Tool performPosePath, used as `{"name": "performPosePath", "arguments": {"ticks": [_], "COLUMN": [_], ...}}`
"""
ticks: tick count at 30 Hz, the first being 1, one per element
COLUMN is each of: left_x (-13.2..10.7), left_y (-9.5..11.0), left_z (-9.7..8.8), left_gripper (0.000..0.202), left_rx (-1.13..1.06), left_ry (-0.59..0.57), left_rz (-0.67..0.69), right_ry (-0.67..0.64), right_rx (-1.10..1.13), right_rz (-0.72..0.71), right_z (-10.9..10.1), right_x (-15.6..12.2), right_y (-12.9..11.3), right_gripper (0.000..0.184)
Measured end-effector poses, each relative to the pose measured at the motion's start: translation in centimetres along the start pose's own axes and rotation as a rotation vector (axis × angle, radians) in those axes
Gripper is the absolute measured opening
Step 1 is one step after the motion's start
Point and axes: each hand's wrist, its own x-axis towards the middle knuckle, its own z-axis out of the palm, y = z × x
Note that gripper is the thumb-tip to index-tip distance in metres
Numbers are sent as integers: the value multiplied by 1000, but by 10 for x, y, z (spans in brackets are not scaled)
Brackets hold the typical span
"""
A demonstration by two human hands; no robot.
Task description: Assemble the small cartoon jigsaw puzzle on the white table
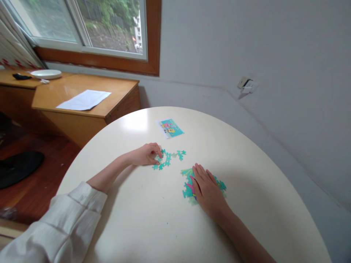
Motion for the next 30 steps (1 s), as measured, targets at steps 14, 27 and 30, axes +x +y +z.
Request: {"name": "performPosePath", "arguments": {"ticks": [14, 27, 30], "left_x": [0, 3, 5], "left_y": [12, 44, 57], "left_z": [1, 9, 30], "left_gripper": [21, 9, 13], "left_rx": [-8, -77, -208], "left_ry": [-19, 105, 198], "left_rz": [-60, -72, -78], "right_ry": [-10, -34, -28], "right_rx": [23, 10, 21], "right_rz": [14, 23, 32], "right_z": [0, -1, -2], "right_x": [0, 1, 1], "right_y": [-1, -2, -3], "right_gripper": [46, 46, 46]}}
